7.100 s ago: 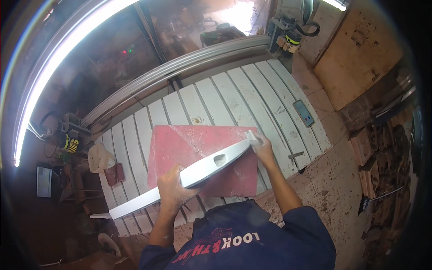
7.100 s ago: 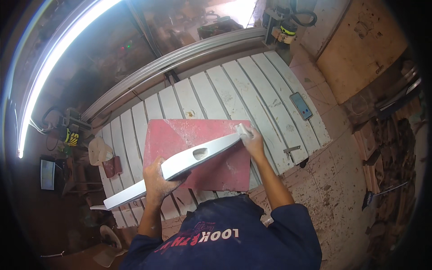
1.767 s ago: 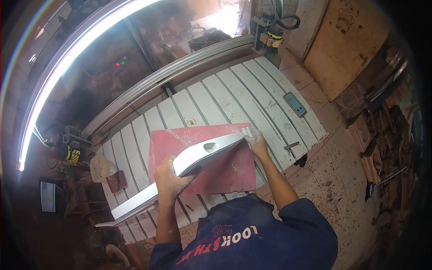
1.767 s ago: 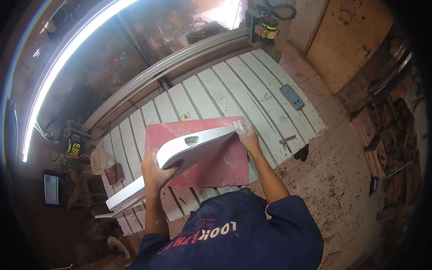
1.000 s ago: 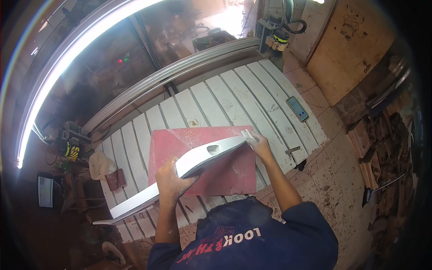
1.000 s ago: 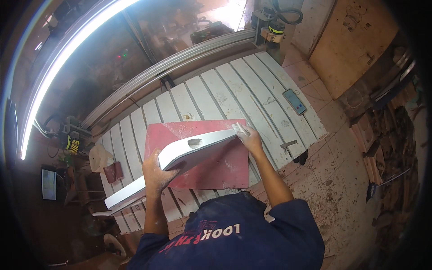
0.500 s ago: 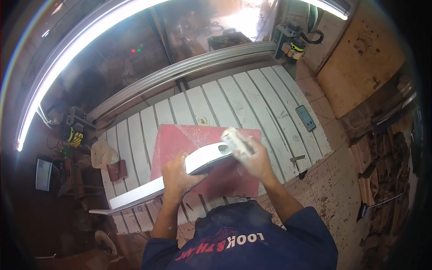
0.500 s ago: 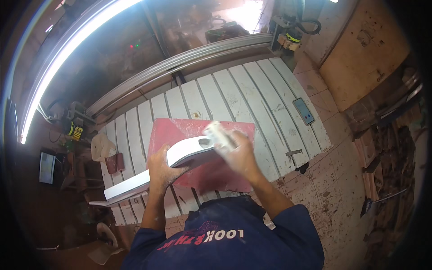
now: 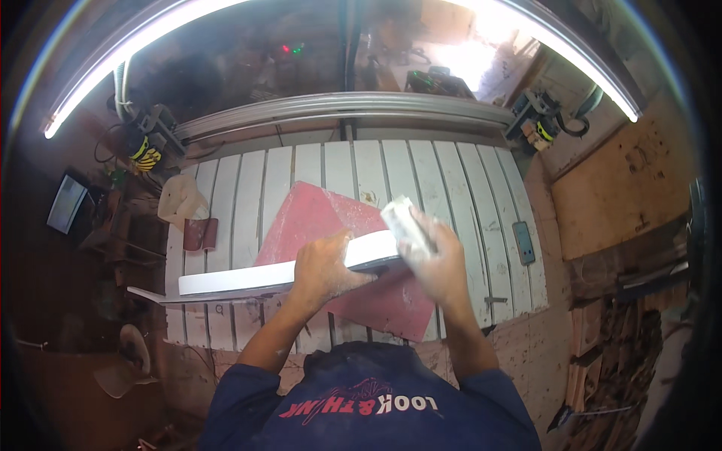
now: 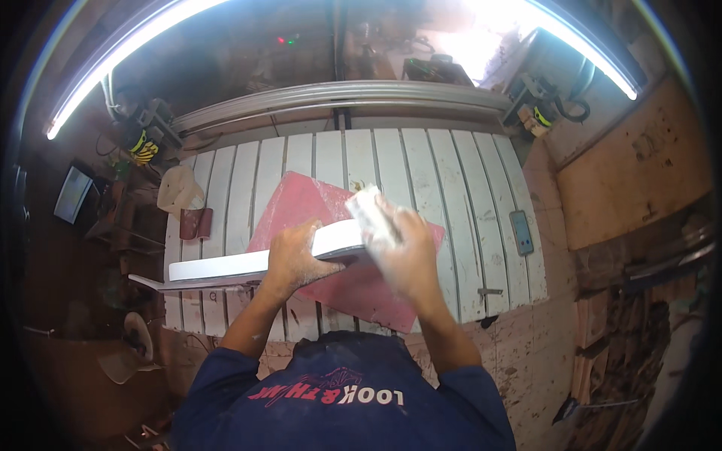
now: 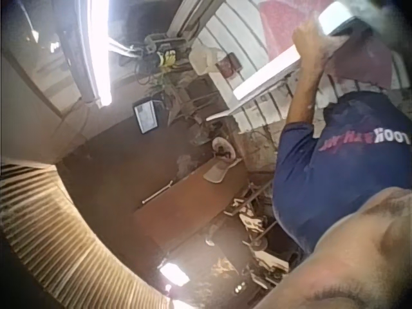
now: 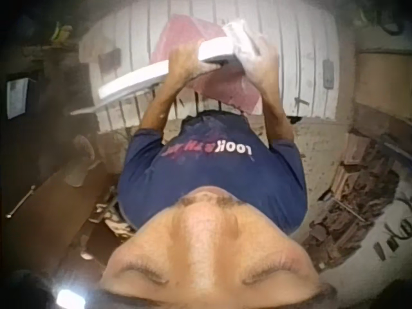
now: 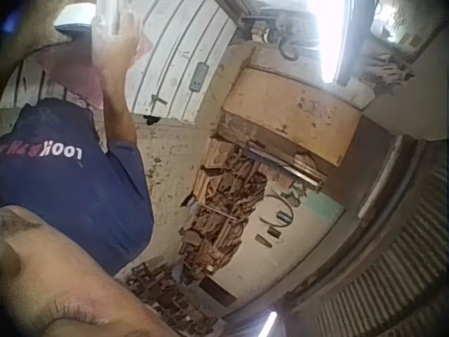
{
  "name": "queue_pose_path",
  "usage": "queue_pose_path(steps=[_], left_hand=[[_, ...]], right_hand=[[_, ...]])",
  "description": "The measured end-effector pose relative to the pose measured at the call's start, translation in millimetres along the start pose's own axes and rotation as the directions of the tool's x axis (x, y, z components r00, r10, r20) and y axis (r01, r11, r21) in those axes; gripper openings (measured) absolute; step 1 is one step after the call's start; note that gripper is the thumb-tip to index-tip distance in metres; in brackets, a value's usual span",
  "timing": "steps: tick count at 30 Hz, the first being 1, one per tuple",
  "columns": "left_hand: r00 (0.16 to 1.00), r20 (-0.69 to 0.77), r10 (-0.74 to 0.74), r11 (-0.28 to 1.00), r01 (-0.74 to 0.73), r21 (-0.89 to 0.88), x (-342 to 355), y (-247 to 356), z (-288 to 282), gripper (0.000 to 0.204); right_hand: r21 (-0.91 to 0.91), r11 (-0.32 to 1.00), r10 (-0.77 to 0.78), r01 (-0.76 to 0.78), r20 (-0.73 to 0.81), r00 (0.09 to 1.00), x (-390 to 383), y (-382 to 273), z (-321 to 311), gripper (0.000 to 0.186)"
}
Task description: The person sands the edges and inner surfaces of a white guitar body using a sanding block, rotating the body to reach different sides.
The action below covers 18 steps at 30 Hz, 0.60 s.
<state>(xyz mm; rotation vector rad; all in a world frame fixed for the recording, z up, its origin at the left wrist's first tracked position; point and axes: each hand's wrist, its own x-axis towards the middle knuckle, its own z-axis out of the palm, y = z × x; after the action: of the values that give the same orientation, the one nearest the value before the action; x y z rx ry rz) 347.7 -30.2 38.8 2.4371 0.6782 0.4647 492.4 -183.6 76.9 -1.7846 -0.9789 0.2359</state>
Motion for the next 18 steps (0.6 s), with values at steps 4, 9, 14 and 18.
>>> queue_pose_path(steps=[4, 9, 14, 18], left_hand=[[0.999, -0.023, 0.023, 1.0, -0.024, -0.012, 6, 3, -7, 0.059], [0.999, -0.025, 0.048, 0.999, -0.048, -0.009, 7, -1, -7, 0.059], [1.0, -0.003, 0.022, 1.0, -0.022, 0.008, 4, -1, -3, 0.059], [0.999, -0.015, 0.046, 0.999, -0.046, 0.024, 3, -2, -4, 0.06]], right_hand=[[-0.23, 0.952, -0.206, 0.201, 0.001, 0.979, -5, 3, 1, 0.051], [-0.155, 0.974, -0.168, 0.163, -0.017, 0.986, -5, 11, 0, 0.053], [0.21, 0.955, 0.201, -0.207, 0.047, 0.978, 11, 20, -3, 0.058], [-0.281, 0.912, -0.315, 0.298, -0.014, 0.949, -17, -8, 0, 0.046]])
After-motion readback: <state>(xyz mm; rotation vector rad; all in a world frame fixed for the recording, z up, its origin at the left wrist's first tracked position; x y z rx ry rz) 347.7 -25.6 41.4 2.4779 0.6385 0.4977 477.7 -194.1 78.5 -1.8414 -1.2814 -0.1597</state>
